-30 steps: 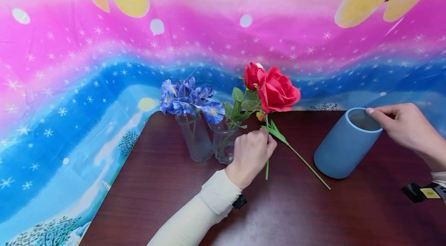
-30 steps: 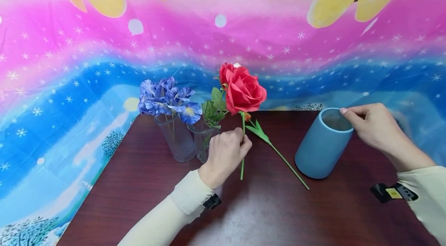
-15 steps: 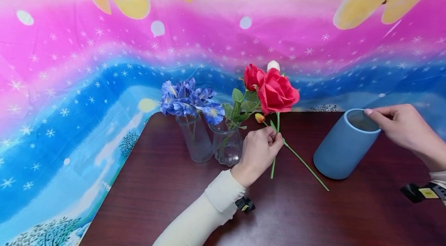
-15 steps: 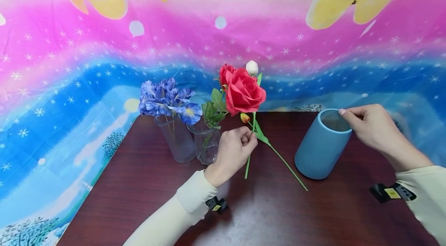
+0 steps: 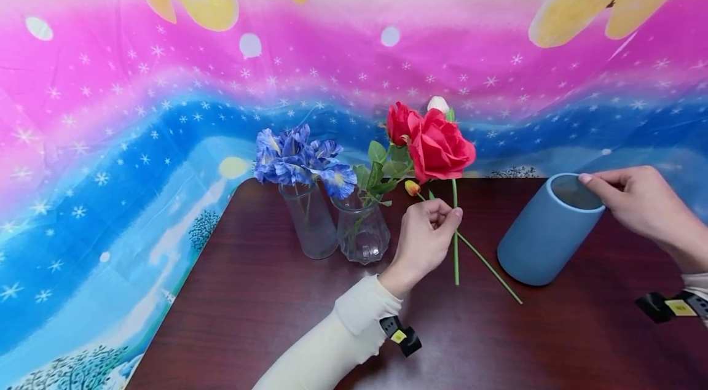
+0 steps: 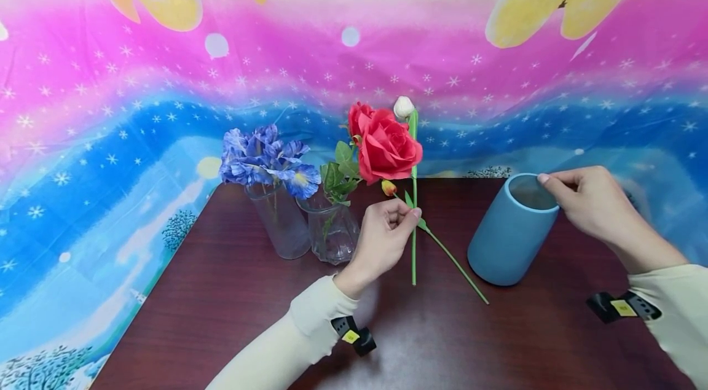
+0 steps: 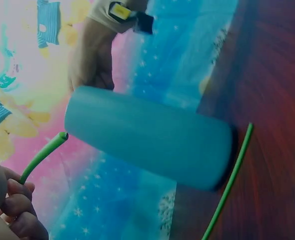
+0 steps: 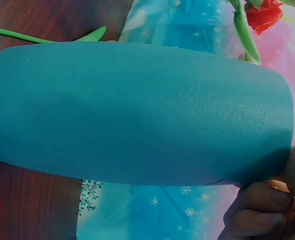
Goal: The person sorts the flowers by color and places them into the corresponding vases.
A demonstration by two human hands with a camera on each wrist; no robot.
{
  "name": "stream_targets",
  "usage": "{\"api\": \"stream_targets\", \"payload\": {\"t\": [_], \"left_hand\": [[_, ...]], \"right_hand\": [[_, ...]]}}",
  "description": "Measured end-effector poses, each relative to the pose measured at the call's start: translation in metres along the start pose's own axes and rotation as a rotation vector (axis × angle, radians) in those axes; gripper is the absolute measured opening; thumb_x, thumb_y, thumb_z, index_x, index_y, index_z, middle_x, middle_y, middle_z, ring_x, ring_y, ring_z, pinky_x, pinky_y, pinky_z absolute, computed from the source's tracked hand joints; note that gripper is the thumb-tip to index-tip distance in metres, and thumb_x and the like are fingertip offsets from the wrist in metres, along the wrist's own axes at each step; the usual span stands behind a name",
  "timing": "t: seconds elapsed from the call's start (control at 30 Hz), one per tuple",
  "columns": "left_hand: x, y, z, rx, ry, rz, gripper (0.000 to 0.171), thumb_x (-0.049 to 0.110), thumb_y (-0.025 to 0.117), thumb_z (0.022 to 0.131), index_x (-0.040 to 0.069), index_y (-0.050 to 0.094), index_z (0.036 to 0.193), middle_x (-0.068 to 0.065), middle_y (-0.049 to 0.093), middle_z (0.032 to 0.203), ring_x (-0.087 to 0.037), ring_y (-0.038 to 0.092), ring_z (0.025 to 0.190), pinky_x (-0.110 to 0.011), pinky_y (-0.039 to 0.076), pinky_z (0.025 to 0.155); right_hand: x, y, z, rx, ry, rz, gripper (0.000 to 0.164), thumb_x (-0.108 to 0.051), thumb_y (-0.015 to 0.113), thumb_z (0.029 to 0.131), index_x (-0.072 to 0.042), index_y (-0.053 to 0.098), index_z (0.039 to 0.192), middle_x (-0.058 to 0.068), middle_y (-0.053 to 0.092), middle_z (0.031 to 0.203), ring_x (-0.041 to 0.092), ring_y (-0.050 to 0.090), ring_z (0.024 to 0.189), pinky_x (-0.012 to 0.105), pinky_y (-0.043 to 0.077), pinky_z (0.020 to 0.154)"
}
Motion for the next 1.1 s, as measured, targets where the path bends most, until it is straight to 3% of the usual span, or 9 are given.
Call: {"api": "stream_targets", "payload": {"t": [0.17,0.4,0.67,1.1], "left_hand": [[0.005,0.006,0.001,-0.022,0.000,-0.039,0.020,0.020,0.067,0.097,0.006,0.070,0.083,-0.008,0.067,0.066,0.003,0.047,0.055,-0.014,0.040,0.056],[0.015,0.016,0.005,-0.060,0.022,-0.112,0.020,0.017,0.065,0.099,0.003,0.067,0.086,-0.017,0.067,0.068,0.003,0.051,0.052,-0.015,0.043,0.053],[0.027,0.028,0.006,-0.120,0.021,-0.231,0.017,0.016,0.065,0.099,0.002,0.066,0.090,-0.016,0.068,0.071,0.000,0.056,0.048,-0.017,0.043,0.047],[0.053,0.034,0.029,-0.103,0.113,-0.212,0.016,0.018,0.065,0.099,0.002,0.064,0.097,-0.015,0.074,0.080,0.003,0.064,0.055,-0.022,0.054,0.054]], "right_hand": [[0.001,-0.001,0.000,0.002,0.005,-0.002,0.052,-0.031,0.046,0.108,-0.005,0.051,0.063,-0.003,0.026,0.055,0.017,0.025,0.047,0.034,0.023,0.048],[0.002,0.000,0.000,-0.007,0.009,0.004,0.054,-0.031,0.045,0.108,-0.004,0.045,0.062,-0.004,0.027,0.056,0.018,0.025,0.047,0.034,0.022,0.048],[0.000,-0.001,0.000,-0.002,0.004,0.001,0.054,-0.031,0.045,0.108,-0.004,0.045,0.062,-0.004,0.026,0.056,0.018,0.024,0.047,0.034,0.022,0.048],[0.000,-0.001,0.001,-0.001,-0.013,-0.002,0.049,-0.029,0.046,0.108,-0.004,0.059,0.068,-0.003,0.025,0.055,0.018,0.025,0.047,0.034,0.022,0.048]]}}
Point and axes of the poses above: each hand's wrist, its own z-axis towards the middle knuckle, its own y-axis out of the palm, x = y × z, the point moved 10 cm from there along z, towards the middle knuckle
